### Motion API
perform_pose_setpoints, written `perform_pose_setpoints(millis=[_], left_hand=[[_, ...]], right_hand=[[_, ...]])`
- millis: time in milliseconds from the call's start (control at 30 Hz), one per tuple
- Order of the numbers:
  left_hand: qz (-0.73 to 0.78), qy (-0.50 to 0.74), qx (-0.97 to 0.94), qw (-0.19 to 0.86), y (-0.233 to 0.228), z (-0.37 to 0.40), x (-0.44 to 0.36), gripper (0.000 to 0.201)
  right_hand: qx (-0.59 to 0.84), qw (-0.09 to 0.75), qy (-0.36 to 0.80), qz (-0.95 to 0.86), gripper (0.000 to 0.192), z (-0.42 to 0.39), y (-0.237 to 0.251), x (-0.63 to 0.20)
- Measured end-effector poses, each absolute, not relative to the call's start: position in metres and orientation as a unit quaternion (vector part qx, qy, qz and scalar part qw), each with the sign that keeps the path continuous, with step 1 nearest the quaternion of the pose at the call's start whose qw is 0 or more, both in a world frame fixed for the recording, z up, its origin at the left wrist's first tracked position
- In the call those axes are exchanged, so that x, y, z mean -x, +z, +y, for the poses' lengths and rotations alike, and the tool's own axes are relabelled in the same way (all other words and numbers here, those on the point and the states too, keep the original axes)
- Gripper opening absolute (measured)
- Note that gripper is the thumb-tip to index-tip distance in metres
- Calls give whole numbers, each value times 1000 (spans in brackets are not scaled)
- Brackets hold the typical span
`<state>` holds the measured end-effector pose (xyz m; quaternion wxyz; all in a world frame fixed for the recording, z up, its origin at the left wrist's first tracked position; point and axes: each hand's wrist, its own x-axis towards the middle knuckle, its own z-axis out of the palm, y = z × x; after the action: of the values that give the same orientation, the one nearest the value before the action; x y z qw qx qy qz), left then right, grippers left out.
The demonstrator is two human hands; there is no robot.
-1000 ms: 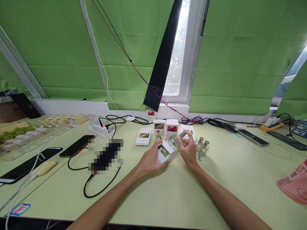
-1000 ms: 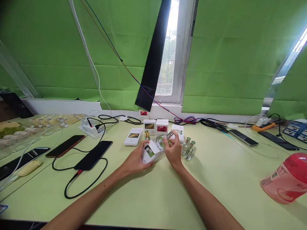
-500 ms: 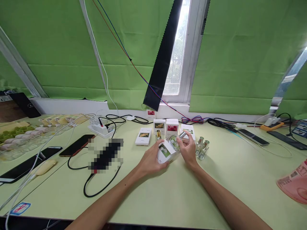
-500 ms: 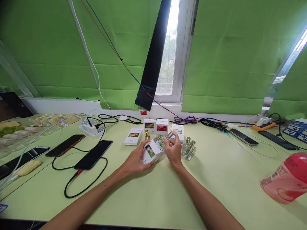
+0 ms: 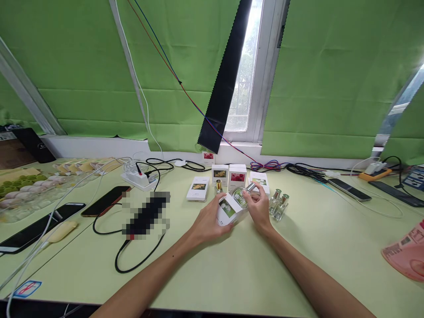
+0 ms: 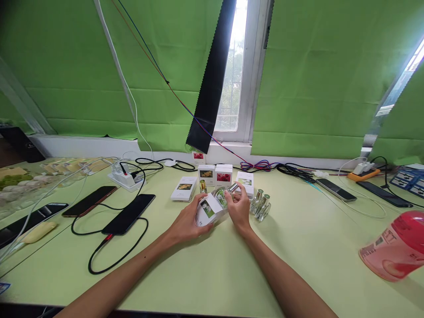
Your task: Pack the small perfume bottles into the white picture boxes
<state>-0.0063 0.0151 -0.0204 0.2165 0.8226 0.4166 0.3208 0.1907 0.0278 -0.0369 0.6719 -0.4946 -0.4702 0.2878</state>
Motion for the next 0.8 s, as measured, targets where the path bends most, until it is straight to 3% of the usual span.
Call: perform_pose_setpoints(millis=[800], left_hand=[[420,335,-819,201,-22,15,4,81]], right_hand=[[475,659,339,-474,70,26,-36,-187]])
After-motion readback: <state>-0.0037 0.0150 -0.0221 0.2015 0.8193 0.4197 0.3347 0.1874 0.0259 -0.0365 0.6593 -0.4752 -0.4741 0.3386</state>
